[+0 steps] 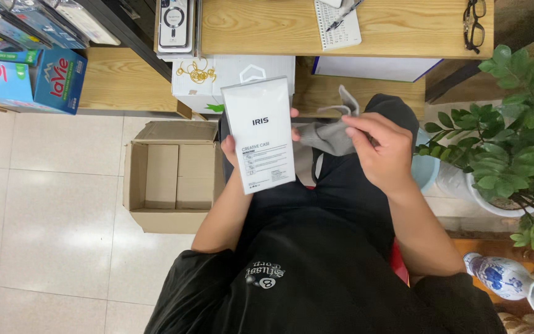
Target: The person holds a boxed phone case and wipes its exterior surfaces with a cloth.
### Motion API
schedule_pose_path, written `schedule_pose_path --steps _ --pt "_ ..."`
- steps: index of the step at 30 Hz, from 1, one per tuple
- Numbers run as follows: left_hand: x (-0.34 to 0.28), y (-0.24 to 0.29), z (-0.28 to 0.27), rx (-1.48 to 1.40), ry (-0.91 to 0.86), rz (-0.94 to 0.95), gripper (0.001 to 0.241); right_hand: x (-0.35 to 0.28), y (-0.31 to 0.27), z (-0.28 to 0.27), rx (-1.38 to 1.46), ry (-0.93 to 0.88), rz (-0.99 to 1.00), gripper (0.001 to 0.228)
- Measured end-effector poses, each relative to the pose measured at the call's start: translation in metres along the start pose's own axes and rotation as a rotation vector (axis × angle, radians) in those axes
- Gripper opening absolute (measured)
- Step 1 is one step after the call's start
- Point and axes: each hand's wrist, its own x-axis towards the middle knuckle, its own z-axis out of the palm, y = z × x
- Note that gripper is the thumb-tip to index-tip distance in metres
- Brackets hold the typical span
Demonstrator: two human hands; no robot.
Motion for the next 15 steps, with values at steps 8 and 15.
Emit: schedule_pose_path --steps 8,15 --pt "0.008 -0.004 0.022 0.127 -0.011 -0.006 0.115 -0.017 0.022 -0.007 0.256 0.066 0.228 0.021" --pt "0.013 0.006 0.023 0.189 -0.051 0.015 0.121 -0.016 0.011 -0.006 0.021 -0.015 0.225 0.040"
